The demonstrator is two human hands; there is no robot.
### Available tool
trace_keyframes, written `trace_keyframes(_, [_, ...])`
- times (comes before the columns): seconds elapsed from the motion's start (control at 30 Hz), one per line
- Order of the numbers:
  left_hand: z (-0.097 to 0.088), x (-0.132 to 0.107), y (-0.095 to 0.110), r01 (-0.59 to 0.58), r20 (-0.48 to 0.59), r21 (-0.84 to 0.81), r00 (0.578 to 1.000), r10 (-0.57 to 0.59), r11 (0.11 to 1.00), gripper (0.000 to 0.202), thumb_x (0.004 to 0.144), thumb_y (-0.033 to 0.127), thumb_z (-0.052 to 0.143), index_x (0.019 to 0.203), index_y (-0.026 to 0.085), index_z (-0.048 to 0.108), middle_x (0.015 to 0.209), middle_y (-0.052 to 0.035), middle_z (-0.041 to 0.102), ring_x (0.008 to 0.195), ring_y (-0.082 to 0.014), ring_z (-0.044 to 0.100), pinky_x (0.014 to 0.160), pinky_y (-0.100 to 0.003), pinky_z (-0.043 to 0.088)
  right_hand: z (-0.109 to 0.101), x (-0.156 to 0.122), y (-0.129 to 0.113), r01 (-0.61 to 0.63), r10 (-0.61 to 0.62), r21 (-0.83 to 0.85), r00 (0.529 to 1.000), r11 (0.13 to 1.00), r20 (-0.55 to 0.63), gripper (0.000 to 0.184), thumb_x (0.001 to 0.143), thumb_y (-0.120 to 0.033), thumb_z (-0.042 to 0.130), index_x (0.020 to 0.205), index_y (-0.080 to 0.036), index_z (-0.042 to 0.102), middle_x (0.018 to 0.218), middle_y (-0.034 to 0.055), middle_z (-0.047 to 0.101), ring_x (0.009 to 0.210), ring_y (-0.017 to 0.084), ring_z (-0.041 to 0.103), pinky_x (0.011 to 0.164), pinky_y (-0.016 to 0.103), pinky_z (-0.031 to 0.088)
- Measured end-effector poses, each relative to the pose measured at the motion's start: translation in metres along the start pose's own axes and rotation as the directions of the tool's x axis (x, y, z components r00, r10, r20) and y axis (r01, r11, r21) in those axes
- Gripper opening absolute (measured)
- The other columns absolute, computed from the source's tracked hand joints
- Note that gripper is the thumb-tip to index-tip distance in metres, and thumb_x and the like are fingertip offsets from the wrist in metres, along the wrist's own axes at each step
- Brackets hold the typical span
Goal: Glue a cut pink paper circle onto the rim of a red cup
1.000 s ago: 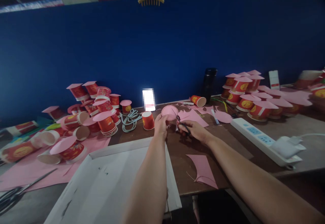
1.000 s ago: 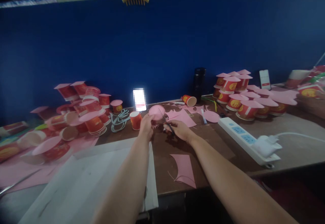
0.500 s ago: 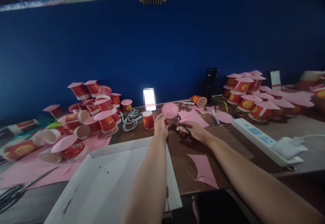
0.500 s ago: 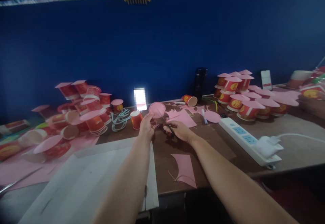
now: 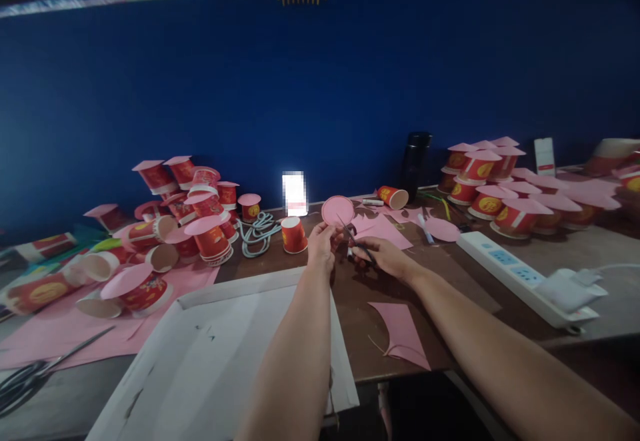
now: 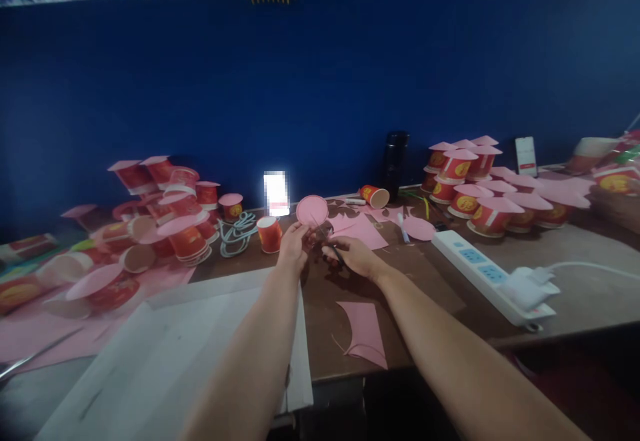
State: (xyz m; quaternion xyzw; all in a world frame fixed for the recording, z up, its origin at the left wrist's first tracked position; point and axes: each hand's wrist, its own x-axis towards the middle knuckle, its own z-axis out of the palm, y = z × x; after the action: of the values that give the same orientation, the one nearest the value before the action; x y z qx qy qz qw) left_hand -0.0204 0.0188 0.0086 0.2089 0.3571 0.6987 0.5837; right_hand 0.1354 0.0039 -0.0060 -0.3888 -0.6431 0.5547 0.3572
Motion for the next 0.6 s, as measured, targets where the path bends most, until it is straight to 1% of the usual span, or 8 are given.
trace_keyframes(0.13, [0.0009, 0.0007, -0.0033, 0.019, -0.002, 0.016, 1.0, -0.019, 1.0, 0.018, 0.069, 0.009, 0.071, 0.079, 0.013, 0.057, 0.069, -0.0026, 0.066, 0.06, -0.0076, 0.062, 0.056, -0.015, 0.048, -0.0006, -0.0005, -0.0005, 0.009, -0.009, 0.002, 1.0, 1.0, 0.013, 0.045, 0.073, -0.052, 0.07, 0.097, -0.015, 0.064, 0.075, 0.0022, 0.061, 0.063, 0.012, 0.054, 0.059, 0.026, 0.044])
trace_keyframes(0.23, [0.0019, 0.0003, -0.0045, 0.027, 0.007, 0.011, 1.0, -0.027, 1.0, 0.016, 0.07, 0.008, 0.07, 0.078, 0.013, 0.056, 0.067, -0.0022, 0.065, 0.058, -0.0072, 0.062, 0.056, -0.015, 0.048, -0.0005, -0.0012, -0.0021, 0.009, -0.009, -0.008, 1.0, 1.0, 0.0, 0.046, 0.072, -0.051, 0.07, 0.099, -0.015, 0.065, 0.075, 0.0026, 0.061, 0.063, 0.011, 0.053, 0.059, 0.025, 0.043])
trace_keyframes(0.37, [0.0037, -0.0019, -0.0043, 0.054, 0.014, 0.008, 0.998, -0.054, 0.998, 0.018, 0.069, 0.009, 0.072, 0.074, 0.013, 0.056, 0.063, -0.0011, 0.064, 0.054, -0.0063, 0.06, 0.055, -0.016, 0.048, 0.0002, -0.0014, -0.0035, 0.016, -0.016, -0.007, 1.0, 1.0, -0.005, 0.046, 0.071, -0.052, 0.071, 0.097, -0.014, 0.066, 0.075, 0.0031, 0.061, 0.063, 0.012, 0.053, 0.059, 0.025, 0.043])
trace_keyframes(0.5, [0.0043, -0.003, -0.0041, 0.058, -0.001, 0.008, 0.998, -0.058, 0.998, 0.021, 0.066, 0.011, 0.075, 0.072, 0.013, 0.055, 0.064, -0.0014, 0.064, 0.057, -0.007, 0.061, 0.055, -0.016, 0.047, 0.0013, -0.002, -0.0053, 0.034, -0.034, -0.02, 0.999, 0.999, -0.005, 0.045, 0.07, -0.053, 0.071, 0.094, -0.015, 0.066, 0.073, 0.0021, 0.06, 0.061, 0.011, 0.052, 0.057, 0.025, 0.042])
trace_keyframes(0.6, [0.0038, -0.003, -0.0048, 0.059, 0.008, 0.015, 0.998, -0.059, 0.998, 0.023, 0.064, 0.013, 0.076, 0.073, 0.014, 0.055, 0.063, -0.0006, 0.063, 0.056, -0.0071, 0.06, 0.055, -0.016, 0.048, 0.0026, -0.003, -0.007, 0.032, -0.032, -0.028, 0.999, 0.999, -0.011, 0.045, 0.07, -0.055, 0.07, 0.091, -0.016, 0.066, 0.07, 0.0005, 0.059, 0.059, 0.01, 0.051, 0.056, 0.025, 0.042])
